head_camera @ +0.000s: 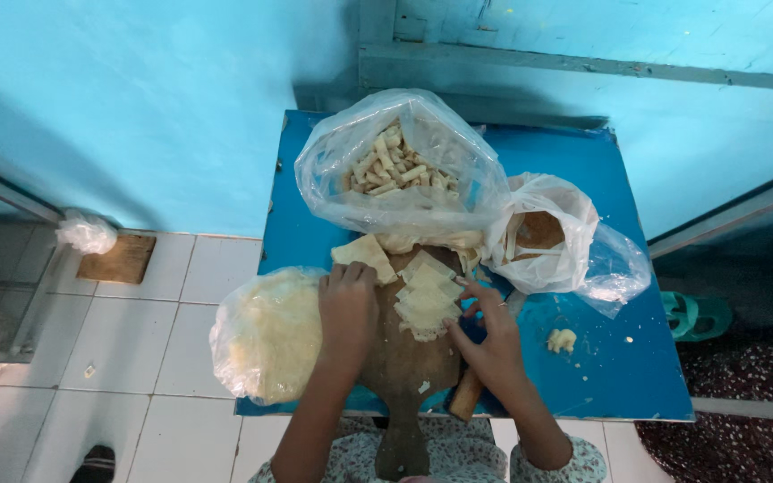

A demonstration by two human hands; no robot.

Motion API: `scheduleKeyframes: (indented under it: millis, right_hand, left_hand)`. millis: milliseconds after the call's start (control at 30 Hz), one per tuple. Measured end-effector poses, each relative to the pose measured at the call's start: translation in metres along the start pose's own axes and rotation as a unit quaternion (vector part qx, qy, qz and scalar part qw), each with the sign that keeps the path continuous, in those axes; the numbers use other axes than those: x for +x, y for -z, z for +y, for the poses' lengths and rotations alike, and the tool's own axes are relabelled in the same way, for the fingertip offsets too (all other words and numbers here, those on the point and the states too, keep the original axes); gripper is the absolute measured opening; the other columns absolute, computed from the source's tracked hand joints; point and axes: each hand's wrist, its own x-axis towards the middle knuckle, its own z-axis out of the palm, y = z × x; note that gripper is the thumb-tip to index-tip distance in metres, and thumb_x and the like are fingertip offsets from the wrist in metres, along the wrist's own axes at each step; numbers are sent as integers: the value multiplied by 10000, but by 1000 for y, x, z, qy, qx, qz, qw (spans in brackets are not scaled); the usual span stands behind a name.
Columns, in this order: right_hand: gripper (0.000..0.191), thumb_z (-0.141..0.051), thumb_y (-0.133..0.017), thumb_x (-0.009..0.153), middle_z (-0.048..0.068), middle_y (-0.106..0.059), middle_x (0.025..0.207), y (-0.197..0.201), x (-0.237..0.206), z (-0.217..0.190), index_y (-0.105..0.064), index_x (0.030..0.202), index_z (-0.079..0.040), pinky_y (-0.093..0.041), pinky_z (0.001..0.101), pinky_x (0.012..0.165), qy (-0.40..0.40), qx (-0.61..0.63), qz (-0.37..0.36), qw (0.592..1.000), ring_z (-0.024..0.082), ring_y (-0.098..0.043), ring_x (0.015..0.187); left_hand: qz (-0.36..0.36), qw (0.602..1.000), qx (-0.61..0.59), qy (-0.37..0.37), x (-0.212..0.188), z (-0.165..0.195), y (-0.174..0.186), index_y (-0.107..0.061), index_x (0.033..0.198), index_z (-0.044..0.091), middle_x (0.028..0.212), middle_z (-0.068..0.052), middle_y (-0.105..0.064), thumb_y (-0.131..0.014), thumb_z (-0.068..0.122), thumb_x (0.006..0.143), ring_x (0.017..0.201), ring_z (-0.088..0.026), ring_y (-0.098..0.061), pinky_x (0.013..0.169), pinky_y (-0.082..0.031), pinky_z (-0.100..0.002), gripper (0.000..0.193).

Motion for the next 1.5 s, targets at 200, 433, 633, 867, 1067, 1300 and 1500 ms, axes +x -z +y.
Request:
scheduleKeyframes:
  millis: [200,433,633,867,1067,1300,1500]
  right_hand:
    - [597,-106,-809,784,48,-666,1086,2,-6,4,-598,1342,-120,-521,317,680,-12,5,-5,1000,158,-645,802]
    - [590,-111,-808,788,46,-672,1112,13,-12,15,-603,1342,-119,-521,319,674,-12,4,2,1000,163,-658,818]
    - [579,-119,-806,786,41,-673,1126,20,-16,20,-602,1328,-117,-527,310,678,-15,22,0,1000,154,-666,833]
    - [559,-111,-799,794,42,-673,1114,28,-19,24,-618,1322,-123,-519,311,679,-10,36,-6,999,150,-670,823]
    - [517,-112,-798,806,37,-687,1090,30,-21,23,-630,1295,-115,-513,310,679,-6,46,-7,999,149,-677,813]
    - [438,-74,-779,826,80,-691,1111,27,-21,13,-625,1236,-65,-551,334,786,51,32,2,998,183,-701,852]
    - [421,-48,-779,828,84,-717,1083,25,-14,0,-658,1231,-51,-558,353,783,76,45,-40,995,218,-705,889]
  left_hand:
    - [-13,1000,-21,-13,6,18,8,-685,913,66,988,-110,-666,-709,192,790,975,-328,-594,816,-443,-490,178]
    - [-44,999,-10,-13,8,34,10,-675,939,53,1001,-126,-648,-694,101,768,997,-333,-603,860,-465,-474,178]
    - [-4,997,-79,1,5,33,-7,-662,888,34,954,-165,-647,-693,85,801,932,-382,-609,798,-487,-505,105]
    - [78,981,-163,71,10,28,0,-595,877,-5,872,-243,-630,-646,32,845,841,-450,-616,717,-491,-541,70]
    - [94,961,-214,144,17,18,21,-543,1015,6,795,-235,-673,-580,88,995,714,-449,-661,590,-485,-537,92]
    - [88,952,-219,194,20,13,46,-551,1048,18,753,-220,-675,-553,116,1040,678,-408,-673,588,-480,-511,99]
    - [148,937,-277,155,24,-5,66,-532,1051,13,807,-175,-680,-544,102,1065,657,-309,-658,578,-484,-413,91]
